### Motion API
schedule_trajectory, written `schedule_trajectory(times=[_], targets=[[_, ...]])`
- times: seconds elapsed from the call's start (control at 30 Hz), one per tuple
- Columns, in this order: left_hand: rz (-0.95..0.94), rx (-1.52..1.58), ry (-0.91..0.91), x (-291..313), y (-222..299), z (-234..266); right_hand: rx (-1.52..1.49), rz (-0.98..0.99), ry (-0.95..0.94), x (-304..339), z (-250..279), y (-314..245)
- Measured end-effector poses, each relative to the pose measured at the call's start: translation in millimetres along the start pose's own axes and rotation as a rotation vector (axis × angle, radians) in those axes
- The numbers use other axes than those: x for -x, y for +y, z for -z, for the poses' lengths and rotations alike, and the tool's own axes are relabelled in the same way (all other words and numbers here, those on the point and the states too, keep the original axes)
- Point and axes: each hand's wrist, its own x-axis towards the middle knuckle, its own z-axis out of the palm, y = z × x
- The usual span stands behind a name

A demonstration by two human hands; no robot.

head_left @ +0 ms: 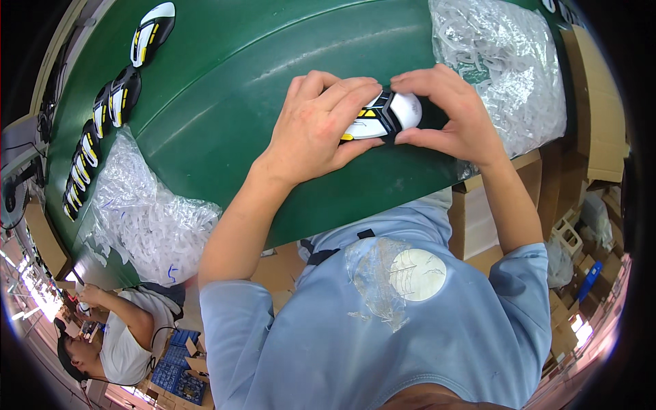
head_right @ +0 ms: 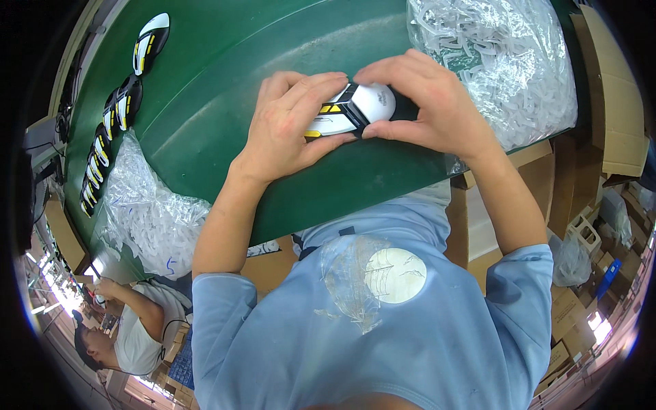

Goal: The person assembles components into a handheld device housing by hand, taking white and black components from cardboard boxes and fitting them into the housing.

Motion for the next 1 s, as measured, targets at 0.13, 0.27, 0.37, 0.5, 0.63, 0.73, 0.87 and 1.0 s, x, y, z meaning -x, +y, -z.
schedule_trajectory(times=[0.13,0.27,0.37,0.5,0.63,0.73,0.87,1.0], targets=[[0.006,-0.005,0.008,-0.3,-2.0,0.4,0.067,0.004,-0.009,7.9,-15.2,5.5],[0.008,-0.007,0.005,-0.2,-1.4,-0.5,0.032,0.011,0.000,10.6,-12.8,8.4],[0.004,-0.001,0.010,-1.1,-0.6,-0.9,0.016,0.022,-0.024,11.0,-8.0,9.6],[0.016,-0.016,0.019,-0.1,1.8,-0.9,0.048,-0.005,-0.033,6.8,-8.3,1.3],[0.008,-0.001,0.020,0.2,3.0,-2.4,0.010,-0.102,-0.043,13.7,-7.7,0.3],[0.003,-0.002,0.020,0.1,1.2,-2.3,0.000,-0.092,-0.060,13.0,-4.2,2.5],[0.030,-0.043,-0.049,-2.0,3.1,-5.3,0.056,-0.029,-0.080,9.5,2.2,4.7],[0.021,-0.122,-0.091,-11.4,4.0,-0.5,0.029,-0.047,-0.060,5.9,-0.5,7.9]])
